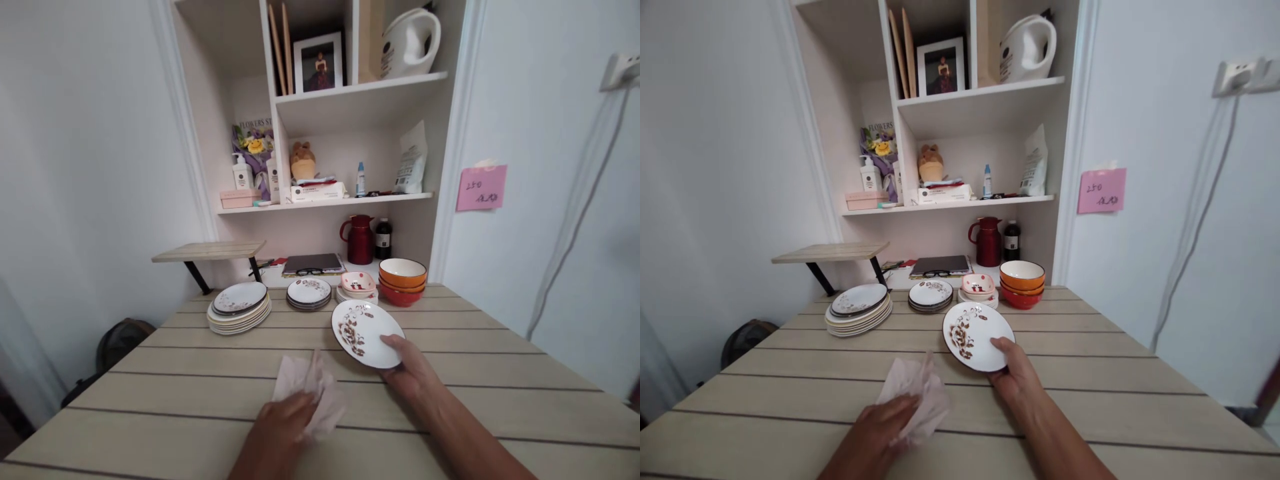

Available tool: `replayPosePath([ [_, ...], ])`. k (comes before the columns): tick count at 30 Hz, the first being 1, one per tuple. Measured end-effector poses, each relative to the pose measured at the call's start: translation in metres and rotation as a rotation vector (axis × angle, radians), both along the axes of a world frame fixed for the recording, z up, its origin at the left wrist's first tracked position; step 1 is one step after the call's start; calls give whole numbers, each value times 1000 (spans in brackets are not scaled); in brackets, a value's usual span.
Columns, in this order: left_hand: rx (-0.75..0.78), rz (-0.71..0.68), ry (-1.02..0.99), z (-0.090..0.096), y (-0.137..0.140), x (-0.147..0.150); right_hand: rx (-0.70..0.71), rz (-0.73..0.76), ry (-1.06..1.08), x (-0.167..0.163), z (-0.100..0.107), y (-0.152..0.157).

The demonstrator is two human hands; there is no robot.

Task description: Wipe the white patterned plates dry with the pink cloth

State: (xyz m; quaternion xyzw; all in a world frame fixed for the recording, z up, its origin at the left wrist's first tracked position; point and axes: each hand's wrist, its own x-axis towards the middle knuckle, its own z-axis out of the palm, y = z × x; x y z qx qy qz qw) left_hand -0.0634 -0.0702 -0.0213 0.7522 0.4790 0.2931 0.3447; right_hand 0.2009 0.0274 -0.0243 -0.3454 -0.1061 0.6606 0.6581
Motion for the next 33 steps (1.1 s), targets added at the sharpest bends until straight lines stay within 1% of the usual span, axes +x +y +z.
replayPosePath([
  [2, 16, 211, -206, 0, 10, -8, -33, 5, -30, -4, 0, 1],
  [5, 57, 522, -432, 12, 26, -11, -95, 25, -151, -13, 3, 7],
  [7, 98, 627, -518, 24, 39, -7, -121, 50, -225, -21, 8, 14],
  [9, 174, 656, -603, 32, 52, 3, -156, 81, -251, -32, 12, 22],
  [11, 242, 600, -611, 34, 64, 15, -185, 114, -246, -45, 15, 29],
  [13, 225, 448, -501, 31, 72, 27, -178, 137, -225, -57, 15, 35],
  [14, 217, 314, -411, 28, 75, 31, -163, 152, -204, -62, 14, 37],
  [16, 262, 66, -199, 21, 79, 34, -125, 177, -147, -67, 11, 40],
  [17, 300, -23, -67, 19, 81, 33, -106, 178, -123, -67, 10, 40],
  [20, 463, -127, 308, 14, 91, 25, -106, 123, -128, -58, 12, 38],
  [21, 538, -135, 400, 13, 96, 24, -127, 104, -144, -52, 15, 37],
  [23, 726, -130, 521, 14, 104, 25, -114, 118, -113, -42, 22, 32],
  [25, 919, -106, 543, 16, 110, 30, -58, 166, -55, -33, 32, 27],
  [27, 1057, -85, 506, 16, 112, 35, 2, 206, -12, -30, 41, 23],
  [30, 1149, -14, 444, 14, 111, 37, 42, 217, 19, -32, 49, 17],
  [33, 1155, 79, 423, 10, 106, 30, 11, 169, 6, -37, 51, 14],
])
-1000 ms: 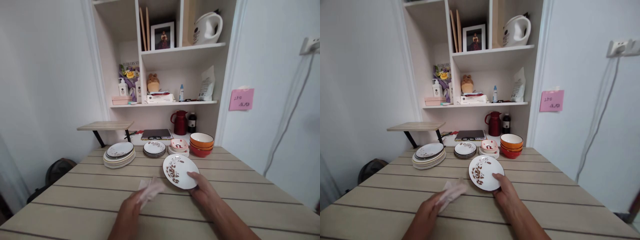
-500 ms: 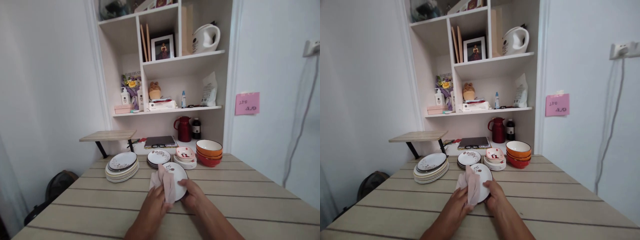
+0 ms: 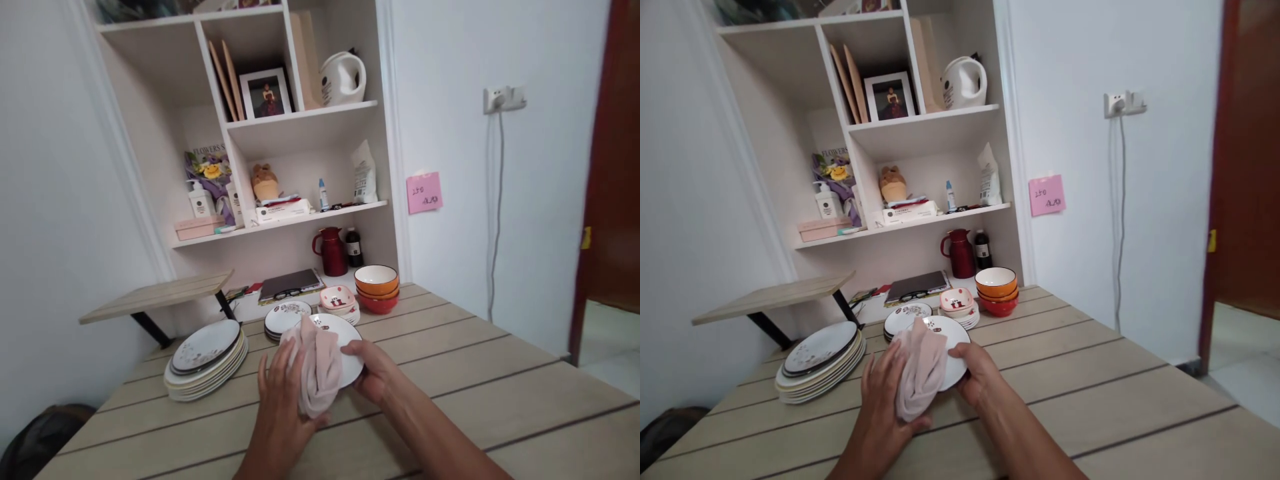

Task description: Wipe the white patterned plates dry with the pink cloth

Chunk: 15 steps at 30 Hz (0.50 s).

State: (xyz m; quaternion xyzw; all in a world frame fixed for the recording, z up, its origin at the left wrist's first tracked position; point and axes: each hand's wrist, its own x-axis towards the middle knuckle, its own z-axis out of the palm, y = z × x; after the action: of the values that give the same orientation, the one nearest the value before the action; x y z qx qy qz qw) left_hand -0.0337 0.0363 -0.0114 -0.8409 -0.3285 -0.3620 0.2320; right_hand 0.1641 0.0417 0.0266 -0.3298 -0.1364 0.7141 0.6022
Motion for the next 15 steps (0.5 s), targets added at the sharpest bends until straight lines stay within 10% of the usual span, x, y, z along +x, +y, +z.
replayPosePath([
  [9, -115, -245, 263, -1, -19, 7, 170, -141, -176, -6, -3, -2],
  [15, -339, -88, -238, -19, 3, 6, 186, -220, -202, -12, -10, 3],
])
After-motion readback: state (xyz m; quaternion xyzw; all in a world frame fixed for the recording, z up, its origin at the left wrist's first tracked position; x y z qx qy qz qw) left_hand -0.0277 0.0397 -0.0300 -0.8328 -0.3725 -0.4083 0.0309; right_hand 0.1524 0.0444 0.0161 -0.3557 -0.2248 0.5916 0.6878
